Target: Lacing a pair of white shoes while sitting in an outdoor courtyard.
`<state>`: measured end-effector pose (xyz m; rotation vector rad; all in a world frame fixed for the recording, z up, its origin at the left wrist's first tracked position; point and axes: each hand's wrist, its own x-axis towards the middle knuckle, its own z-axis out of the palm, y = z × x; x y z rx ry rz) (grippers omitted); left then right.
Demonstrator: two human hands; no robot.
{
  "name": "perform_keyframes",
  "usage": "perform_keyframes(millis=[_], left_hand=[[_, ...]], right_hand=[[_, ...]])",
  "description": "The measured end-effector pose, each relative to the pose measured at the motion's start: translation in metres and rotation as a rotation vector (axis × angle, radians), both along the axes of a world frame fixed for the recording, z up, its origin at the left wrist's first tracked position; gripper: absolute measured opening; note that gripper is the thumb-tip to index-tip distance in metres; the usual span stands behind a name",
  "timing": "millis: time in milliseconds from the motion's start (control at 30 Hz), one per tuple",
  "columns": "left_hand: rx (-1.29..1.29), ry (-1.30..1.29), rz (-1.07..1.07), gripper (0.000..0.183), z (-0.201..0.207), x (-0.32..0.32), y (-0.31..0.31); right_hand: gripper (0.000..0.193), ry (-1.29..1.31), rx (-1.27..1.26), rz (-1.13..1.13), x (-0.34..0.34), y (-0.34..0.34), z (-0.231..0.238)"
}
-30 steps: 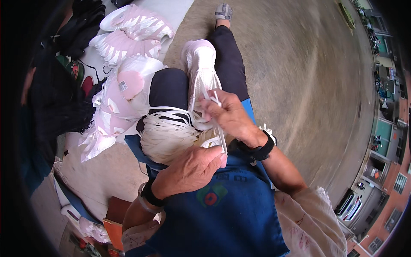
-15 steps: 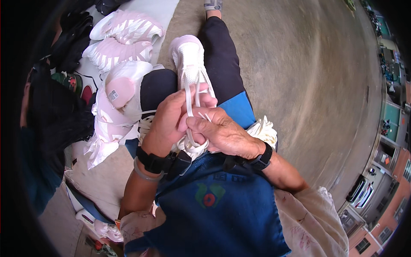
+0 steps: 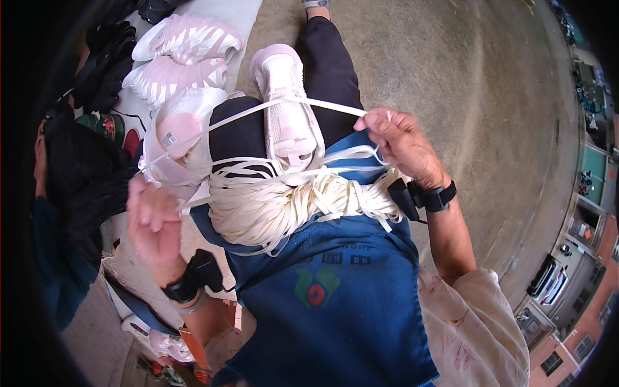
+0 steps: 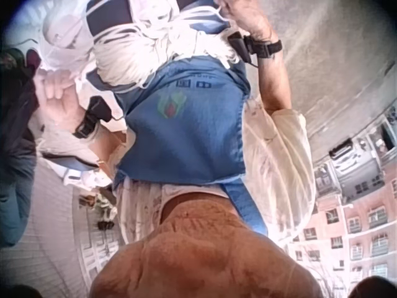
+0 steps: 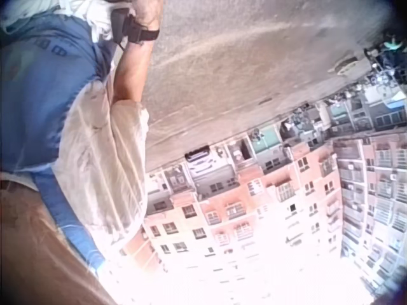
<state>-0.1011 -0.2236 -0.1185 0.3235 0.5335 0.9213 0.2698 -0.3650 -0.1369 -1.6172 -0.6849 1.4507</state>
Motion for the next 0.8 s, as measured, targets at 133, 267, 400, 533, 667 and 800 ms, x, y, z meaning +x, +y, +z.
perform_keyframes(millis=[133, 267, 400, 533, 667, 800], left_hand=[[0.075, -0.119, 0.180, 0.011, 0.010, -0.073, 0.008], [0.203, 0.011, 0.303, 0.007, 0.020, -0.155, 0.008], [0.169, 0.169, 0.592, 0.021, 0.031, -0.286, -0.002], [0.146, 0.449, 1.143, 0.021, 0.060, -0.285, -0.004], [0.183, 0.384, 0.995, 0.036, 0.064, -0.271, 0.001], [0.401, 0.562, 0.294, 0.038, 0.046, -0.210, 0.030]], right_hand=[[0.027, 0.089, -0.128, -0.109, 0.005, 0.005, -0.003], [0.025, -0.069, -0.190, -0.070, 0.021, 0.003, -0.020], [0.022, -0.291, -0.264, -0.045, 0.033, 0.003, -0.043], [0.024, -0.521, -0.176, 0.001, 0.048, 0.013, -0.058], [0.022, -1.044, -0.151, 0.096, 0.048, 0.025, -0.057], [0.022, -0.992, 0.087, 0.037, 0.015, 0.041, -0.031]])
